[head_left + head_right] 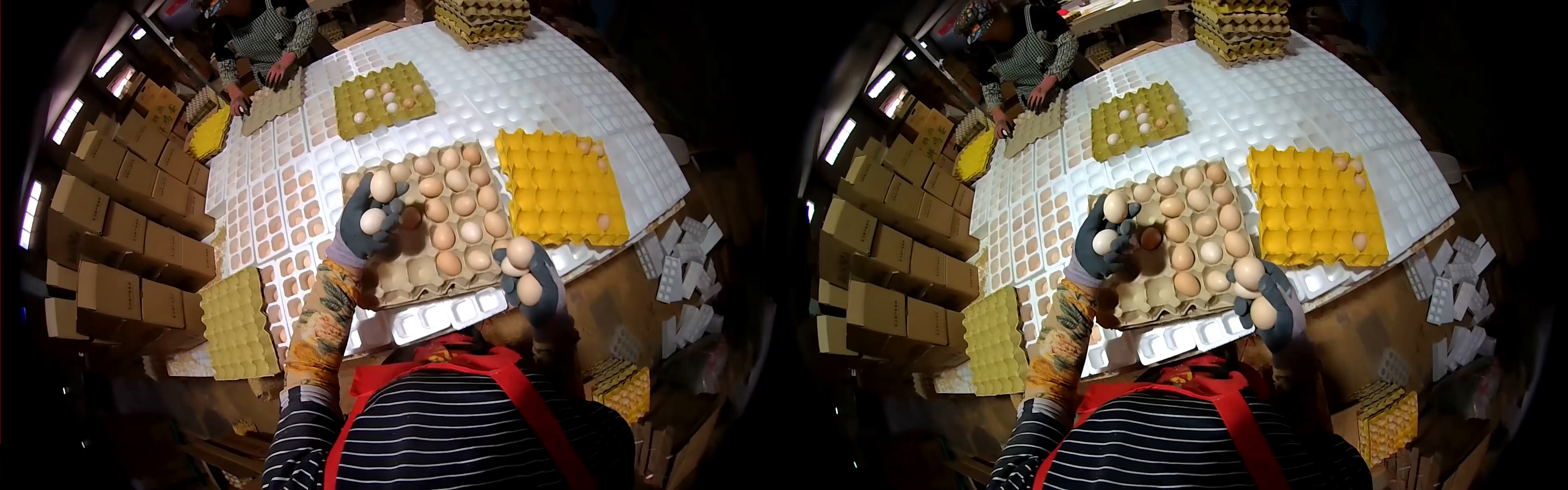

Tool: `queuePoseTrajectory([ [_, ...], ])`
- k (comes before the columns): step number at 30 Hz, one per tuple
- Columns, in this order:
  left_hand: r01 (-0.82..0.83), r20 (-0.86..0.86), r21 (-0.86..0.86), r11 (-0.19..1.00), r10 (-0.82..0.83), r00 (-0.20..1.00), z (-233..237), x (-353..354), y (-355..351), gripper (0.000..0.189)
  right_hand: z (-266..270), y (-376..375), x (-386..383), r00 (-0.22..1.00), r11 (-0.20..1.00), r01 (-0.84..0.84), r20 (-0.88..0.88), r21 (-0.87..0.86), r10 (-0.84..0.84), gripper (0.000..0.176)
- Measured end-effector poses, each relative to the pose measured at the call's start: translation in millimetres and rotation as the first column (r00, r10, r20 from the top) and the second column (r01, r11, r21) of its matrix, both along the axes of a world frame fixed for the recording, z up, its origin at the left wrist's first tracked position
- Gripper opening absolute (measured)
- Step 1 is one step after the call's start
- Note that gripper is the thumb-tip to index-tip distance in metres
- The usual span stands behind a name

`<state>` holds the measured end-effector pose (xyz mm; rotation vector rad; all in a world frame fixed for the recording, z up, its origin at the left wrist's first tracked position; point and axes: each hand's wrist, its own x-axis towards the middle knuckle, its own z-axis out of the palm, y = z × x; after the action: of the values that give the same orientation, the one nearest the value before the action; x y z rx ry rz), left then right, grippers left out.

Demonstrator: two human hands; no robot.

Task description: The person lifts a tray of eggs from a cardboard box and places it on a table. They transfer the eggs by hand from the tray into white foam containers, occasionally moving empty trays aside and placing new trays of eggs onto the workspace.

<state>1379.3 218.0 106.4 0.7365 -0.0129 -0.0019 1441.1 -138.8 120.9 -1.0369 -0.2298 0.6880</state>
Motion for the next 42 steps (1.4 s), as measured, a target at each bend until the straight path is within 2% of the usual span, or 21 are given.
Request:
queuePoseTrajectory([
  [2, 0.29, 0.178, -0.21, 0.934, -0.255, 0.95, 10, 29, 21, 0.042, -6, -12, 13, 0.997, 0.997, -0.074, 0.015, -0.018, 0.074, 0.046],
  [5, -0.251, -0.282, -0.02, 0.968, 0.235, 0.93, 22, 88, 83, 0.035, 9, -15, 20, 0.994, 0.993, 0.108, 0.023, 0.045, -0.109, 0.047],
  [7, -0.297, -0.115, 0.406, 0.864, 0.37, 0.922, -58, 166, 180, 0.038, 2, -27, 34, 0.984, 0.987, 0.157, 0.096, -0.047, -0.152, 0.048],
  [8, -0.376, 0.104, 0.722, 0.58, 0.447, 0.889, -122, 213, 244, 0.039, -4, -34, 42, 0.967, 0.967, 0.18, 0.21, -0.178, -0.142, 0.048],
  [9, -0.352, 0.316, 0.934, 0.062, 0.312, 0.896, -79, 214, 214, 0.037, -5, -34, 46, 0.969, 0.964, 0.238, 0.092, -0.12, -0.228, 0.047],
  [10, -0.374, 0.508, 0.778, -0.505, 0.155, 0.847, -28, 214, 178, 0.035, -3, -34, 53, 0.953, 0.952, 0.3, -0.032, -0.067, -0.303, 0.045],
  [13, -0.348, 0.535, 0.757, -0.553, 0.22, 0.816, -71, 266, 222, 0.031, -12, -49, 70, 0.919, 0.918, 0.353, 0.253, -0.18, -0.303, 0.041],
  [14, -0.365, 0.456, 0.887, -0.281, 0.415, 0.787, -118, 312, 272, 0.02, -14, -50, 72, 0.8, 0.803, 0.51, 0.514, -0.309, -0.31, 0.042],
  [15, -0.555, 0.6, 0.8, -0.23, 0.282, 0.748, -155, 324, 314, 0.014, -15, -48, 77, 0.451, 0.598, 0.698, 0.89, -0.395, 0.061, 0.046],
  [16, -0.307, 0.022, 0.759, 0.575, 0.448, 0.894, -71, 286, 245, 0.017, -44, -62, 69, 0.755, 0.658, 0.622, 0.549, -0.424, -0.359, 0.03],
  [17, -0.259, -0.102, 0.729, 0.633, 0.475, 0.874, -69, 287, 251, 0.017, -38, -71, 62, 0.831, 0.785, 0.549, 0.288, -0.289, -0.475, 0.027],
  [18, -0.342, -0.149, 0.727, 0.596, 0.622, 0.768, -13, 264, 199, 0.024, -33, -73, 62, 0.863, 0.86, 0.502, -0.005, -0.092, -0.505, 0.024],
  [21, -0.071, -0.109, 0.918, 0.39, 0.419, 0.901, 64, 166, 144, 0.031, -33, -74, 54, 0.881, 0.88, 0.473, 0.01, 0.029, -0.474, 0.032],
  [22, 0.082, -0.179, 0.969, 0.235, 0.432, 0.884, 83, 128, 123, 0.033, -42, -76, 53, 0.886, 0.886, 0.463, 0.005, 0.035, -0.463, 0.032],
  [24, 0.267, -0.177, 0.938, -0.219, 0.357, 0.917, 103, 61, 82, 0.04, -65, -84, 54, 0.642, 0.748, 0.599, 0.729, -0.286, -0.236, 0.035],
  [26, 0.24, -0.107, 0.698, -0.675, 0.233, 0.966, 78, 13, 62, 0.053, -20, -60, 53, 0.704, 0.83, 0.51, 0.664, -0.226, -0.252, 0.039],
  [33, 0.18, 0.048, 0.701, -0.69, 0.298, 0.953, 27, -13, 44, 0.054, 17, -22, 27, 0.963, 0.991, 0.131, 0.238, -0.005, -0.126, 0.069],
  [35, 0.051, 0.136, 0.858, -0.512, 0.322, 0.937, 11, -22, 70, 0.056, 17, -21, 11, 0.97, 0.991, 0.126, 0.203, 0.055, -0.135, 0.069],
  [37, -0.15, -0.001, 0.955, 0.256, 0.508, 0.861, 20, -34, 83, 0.056, 11, -28, 4, 0.986, 0.991, 0.058, 0.147, 0.124, -0.076, 0.067],
  [38, -0.284, -0.159, 0.69, 0.666, 0.522, 0.838, 24, -40, 90, 0.056, 11, -31, -2, 0.986, 0.991, 0.057, 0.15, 0.123, -0.075, 0.067],
  [42, -0.378, 0.005, 0.283, 0.881, 0.393, 0.919, 25, -39, 95, 0.06, 15, -41, -13, 0.983, 0.987, 0.14, 0.105, 0.077, -0.147, 0.066],
])
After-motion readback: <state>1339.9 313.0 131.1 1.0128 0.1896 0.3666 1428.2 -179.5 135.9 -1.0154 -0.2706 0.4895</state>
